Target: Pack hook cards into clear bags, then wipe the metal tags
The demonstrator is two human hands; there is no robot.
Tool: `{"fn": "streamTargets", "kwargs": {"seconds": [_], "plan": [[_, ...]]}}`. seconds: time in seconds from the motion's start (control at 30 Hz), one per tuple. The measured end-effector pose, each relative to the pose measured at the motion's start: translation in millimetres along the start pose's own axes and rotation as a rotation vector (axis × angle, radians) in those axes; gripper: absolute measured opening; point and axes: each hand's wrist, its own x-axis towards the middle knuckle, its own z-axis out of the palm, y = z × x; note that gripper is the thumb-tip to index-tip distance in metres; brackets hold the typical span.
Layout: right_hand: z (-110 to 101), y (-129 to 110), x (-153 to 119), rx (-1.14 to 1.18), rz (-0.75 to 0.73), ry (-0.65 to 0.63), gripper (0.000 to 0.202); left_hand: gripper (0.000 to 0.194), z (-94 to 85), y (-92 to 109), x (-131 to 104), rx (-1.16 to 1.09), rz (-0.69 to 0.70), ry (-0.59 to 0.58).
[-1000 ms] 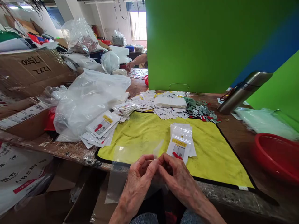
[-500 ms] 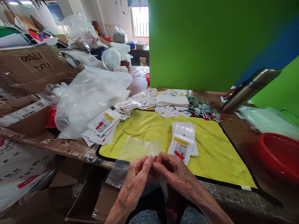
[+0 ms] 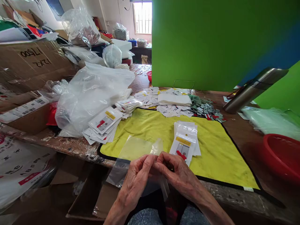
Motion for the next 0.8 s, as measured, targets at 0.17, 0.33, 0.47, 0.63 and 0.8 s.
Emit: {"fn": "streamTargets", "kwargs": {"seconds": [0.17,0.33,0.47,0.63,0.8], "plan": [[-2,2,1,-0.08,-0.013,-0.037,0.024,0.033,-0.4,1,2,-0.054,0.005,-0.065],[-3,1,3,-0.009,0.009,-0.064,0.027,0.034,-2.7,2,1,-0.075,-0.028,-0.038],[-4,1,4,0.138,0.055,-0.108,0.031,0.036,-7.0,0,1,-0.023,-0.009,-0.073],[8,3,-1,-0.227,-0.026,0.162,0.018,0.032,-5.7,-8,0,0.256,0.126,0.078],[27,1,-8,-0.66,-0.257,0.406,0.023,0.019,4.3,-7,-1,0.355,0.199,0.255]]}}
